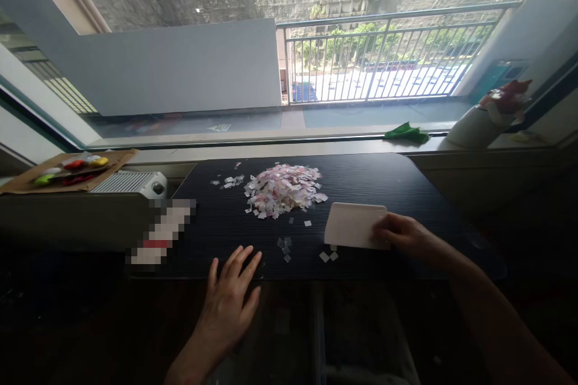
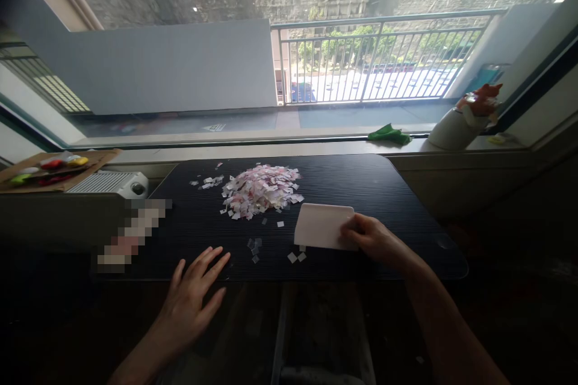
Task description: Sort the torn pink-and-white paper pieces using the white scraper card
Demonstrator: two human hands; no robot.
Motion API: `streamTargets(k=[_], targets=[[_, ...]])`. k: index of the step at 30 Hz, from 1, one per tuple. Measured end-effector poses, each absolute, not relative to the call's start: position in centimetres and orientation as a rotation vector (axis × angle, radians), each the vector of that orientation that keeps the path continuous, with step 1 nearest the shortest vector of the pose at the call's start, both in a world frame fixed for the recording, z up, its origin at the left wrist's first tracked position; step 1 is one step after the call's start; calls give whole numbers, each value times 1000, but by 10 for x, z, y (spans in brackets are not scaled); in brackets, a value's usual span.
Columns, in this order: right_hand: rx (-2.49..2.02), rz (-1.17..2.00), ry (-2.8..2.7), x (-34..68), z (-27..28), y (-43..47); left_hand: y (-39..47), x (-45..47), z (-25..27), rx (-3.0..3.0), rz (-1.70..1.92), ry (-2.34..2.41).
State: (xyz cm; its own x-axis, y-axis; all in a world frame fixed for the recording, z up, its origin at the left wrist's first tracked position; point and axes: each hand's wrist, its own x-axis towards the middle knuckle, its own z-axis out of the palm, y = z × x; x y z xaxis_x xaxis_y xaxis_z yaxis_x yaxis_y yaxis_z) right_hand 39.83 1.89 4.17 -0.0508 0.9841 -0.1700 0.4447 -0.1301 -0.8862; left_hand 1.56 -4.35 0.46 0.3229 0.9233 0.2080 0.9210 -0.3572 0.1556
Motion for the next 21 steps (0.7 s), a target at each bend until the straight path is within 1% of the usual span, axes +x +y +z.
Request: streamTargets(k=[6,13,21], targets=[[-1634,1235,-1628,408,48,1,-42,18,6,2562,432,1811],[-1578,1339,-1547,408,52,-11,-43,17,3,2558,418,1805],[-1574,1387,-1489,419,47,-21,-44,16,2,2552,409,1812]])
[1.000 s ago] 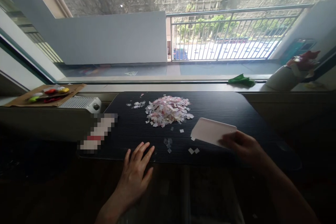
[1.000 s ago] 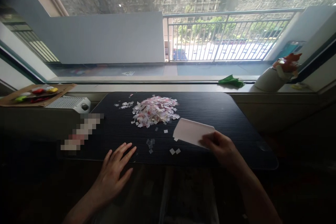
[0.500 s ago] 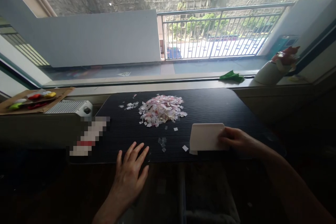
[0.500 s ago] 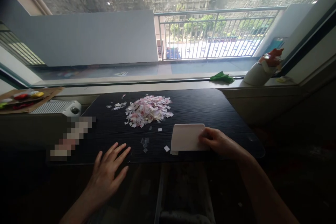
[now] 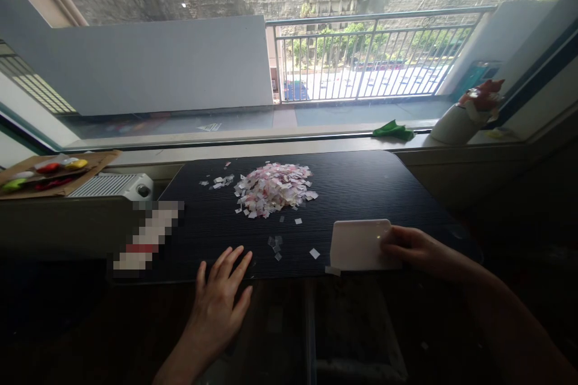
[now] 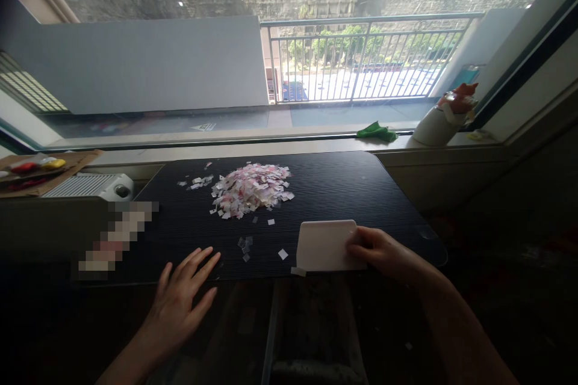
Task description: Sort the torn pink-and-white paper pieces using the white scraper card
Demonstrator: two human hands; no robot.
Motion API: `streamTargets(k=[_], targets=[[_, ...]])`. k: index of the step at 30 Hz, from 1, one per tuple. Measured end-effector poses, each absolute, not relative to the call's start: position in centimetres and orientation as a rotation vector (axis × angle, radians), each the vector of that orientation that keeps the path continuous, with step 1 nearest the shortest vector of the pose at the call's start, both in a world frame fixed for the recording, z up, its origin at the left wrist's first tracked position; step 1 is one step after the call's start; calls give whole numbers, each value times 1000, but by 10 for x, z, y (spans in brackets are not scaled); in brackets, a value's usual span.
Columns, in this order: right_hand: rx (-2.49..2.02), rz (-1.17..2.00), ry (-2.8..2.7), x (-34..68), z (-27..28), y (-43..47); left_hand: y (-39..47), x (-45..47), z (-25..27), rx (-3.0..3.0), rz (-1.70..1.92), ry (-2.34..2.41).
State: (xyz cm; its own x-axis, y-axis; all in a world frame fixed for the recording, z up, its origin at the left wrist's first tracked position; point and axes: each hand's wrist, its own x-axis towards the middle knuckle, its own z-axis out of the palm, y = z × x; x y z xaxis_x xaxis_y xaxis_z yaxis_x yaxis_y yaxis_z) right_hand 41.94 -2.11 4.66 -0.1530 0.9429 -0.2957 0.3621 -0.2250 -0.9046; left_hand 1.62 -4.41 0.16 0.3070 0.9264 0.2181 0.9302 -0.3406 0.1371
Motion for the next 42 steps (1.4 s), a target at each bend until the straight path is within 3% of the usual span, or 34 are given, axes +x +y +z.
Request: streamTargets(k=[14,23,35,42], targets=[[-1559,1436,-1470,412,58,-18,-44,17,4,-2551,-397,-1816],[-1530,993,-1552,365,57,45,-44,16,0,-2541,-421,-1821],[-1515,1365,-1677,389,61,24,-43,14,-1,-2562,-437,-1826],[-1502,1403,-1612,394,57,21,-43,16,9,-2585,-364,-1851]])
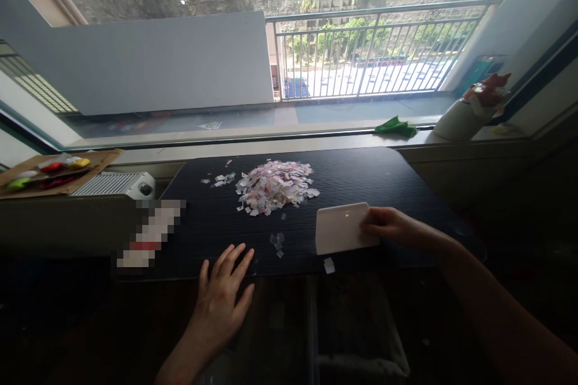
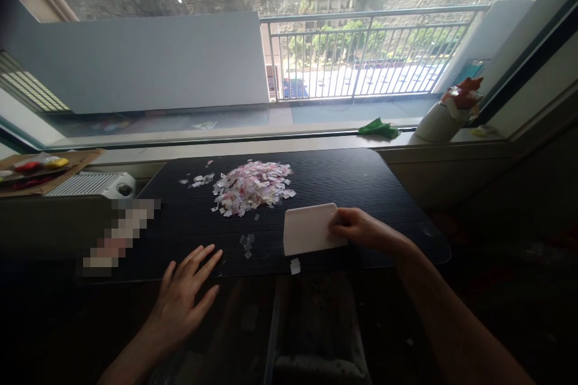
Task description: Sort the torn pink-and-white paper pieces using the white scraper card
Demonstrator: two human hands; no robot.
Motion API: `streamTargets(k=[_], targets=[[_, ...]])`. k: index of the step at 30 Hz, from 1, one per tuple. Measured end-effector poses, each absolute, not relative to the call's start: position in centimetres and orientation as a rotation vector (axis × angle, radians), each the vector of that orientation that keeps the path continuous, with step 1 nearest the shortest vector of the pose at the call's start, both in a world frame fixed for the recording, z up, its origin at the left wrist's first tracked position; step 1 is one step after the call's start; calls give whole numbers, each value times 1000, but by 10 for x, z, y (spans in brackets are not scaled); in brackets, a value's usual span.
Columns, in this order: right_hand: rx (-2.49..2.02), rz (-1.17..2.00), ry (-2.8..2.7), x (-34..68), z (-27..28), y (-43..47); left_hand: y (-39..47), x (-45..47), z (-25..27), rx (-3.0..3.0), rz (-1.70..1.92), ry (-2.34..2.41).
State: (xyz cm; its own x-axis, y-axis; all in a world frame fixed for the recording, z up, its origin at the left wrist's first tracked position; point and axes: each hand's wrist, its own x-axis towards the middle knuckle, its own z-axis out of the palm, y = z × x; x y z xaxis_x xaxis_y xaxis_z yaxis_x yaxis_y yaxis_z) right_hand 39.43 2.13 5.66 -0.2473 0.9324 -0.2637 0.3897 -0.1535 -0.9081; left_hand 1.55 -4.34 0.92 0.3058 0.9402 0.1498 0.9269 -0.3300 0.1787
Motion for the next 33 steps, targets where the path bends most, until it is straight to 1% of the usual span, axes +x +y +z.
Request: streamTargets(k=[5,11,19,23,28,33], targets=[[-1482,1440,-1682,395,57,19,-43,12,7,2520,285,1764],[-1455,1534,-1633,399,60,11,-43,10,6,2533,269,1755],[-1554,1462,-1635,414,64,5,-43,11,6,2523,283,1753],[-1513,1451,-1590,403,62,7,-44,15,7,2501,346,1777],[-1443,1194,-1400,357,38,30,-46,21,12,2462,356,1782],[-1485,934,-1433,319,23,51,-47,23,14,2436,377,1759]])
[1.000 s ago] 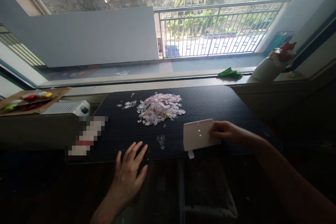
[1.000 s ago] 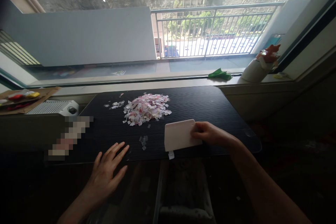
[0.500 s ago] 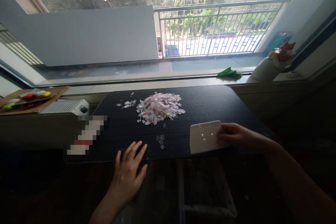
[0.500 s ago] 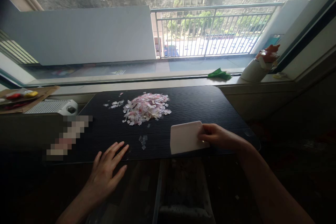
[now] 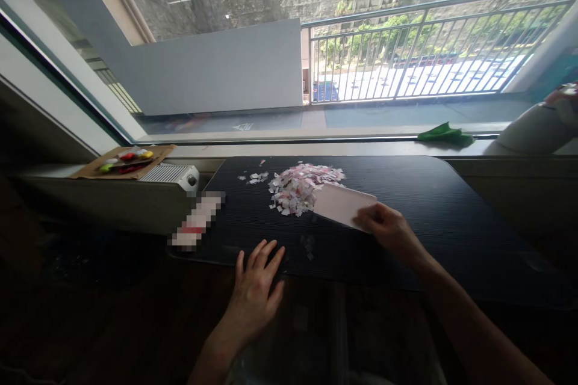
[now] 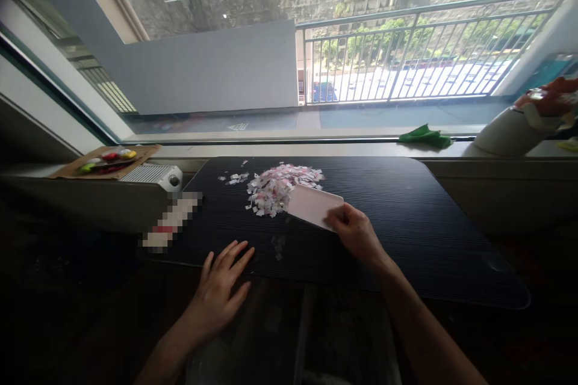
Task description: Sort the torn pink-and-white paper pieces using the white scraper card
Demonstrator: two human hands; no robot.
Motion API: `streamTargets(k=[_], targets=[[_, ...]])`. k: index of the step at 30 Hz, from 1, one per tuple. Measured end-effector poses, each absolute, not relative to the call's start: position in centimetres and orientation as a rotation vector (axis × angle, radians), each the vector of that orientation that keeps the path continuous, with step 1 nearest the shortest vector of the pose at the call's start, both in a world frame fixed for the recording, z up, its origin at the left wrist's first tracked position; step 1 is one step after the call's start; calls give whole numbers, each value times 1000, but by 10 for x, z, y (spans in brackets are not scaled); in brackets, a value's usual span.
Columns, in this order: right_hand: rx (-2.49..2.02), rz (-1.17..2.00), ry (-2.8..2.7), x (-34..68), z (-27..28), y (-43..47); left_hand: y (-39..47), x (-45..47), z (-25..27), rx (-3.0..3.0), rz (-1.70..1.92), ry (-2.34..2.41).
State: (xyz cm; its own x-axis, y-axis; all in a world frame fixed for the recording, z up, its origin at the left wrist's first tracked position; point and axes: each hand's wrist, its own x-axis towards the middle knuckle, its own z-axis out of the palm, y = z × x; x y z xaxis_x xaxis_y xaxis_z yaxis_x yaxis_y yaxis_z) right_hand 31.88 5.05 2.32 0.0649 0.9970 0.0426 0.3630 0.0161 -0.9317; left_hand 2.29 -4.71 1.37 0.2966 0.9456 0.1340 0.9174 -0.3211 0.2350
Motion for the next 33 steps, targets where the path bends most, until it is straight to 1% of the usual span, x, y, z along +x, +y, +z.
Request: streamTargets(k=[3,10,12,17,24,33], targets=[[-1501,918,-1486,310,26,47,-47,22,13,2437,405,1746],[-1422,1167,-1670,305,37,20,-47,24,13,2417,406,1748],[-1413,1211,-1663,306,40,17,-48,25,14,2409,392,1755],[-1511,1168,-1634,315,39,19,-48,27,20,2384,341,1758],[-1514,1304,-1586,329,29,10,-48,28,20,2373,325,1755],[-1495,1445,-1499,325,35,6,-48,27,17,2393,386,1750]])
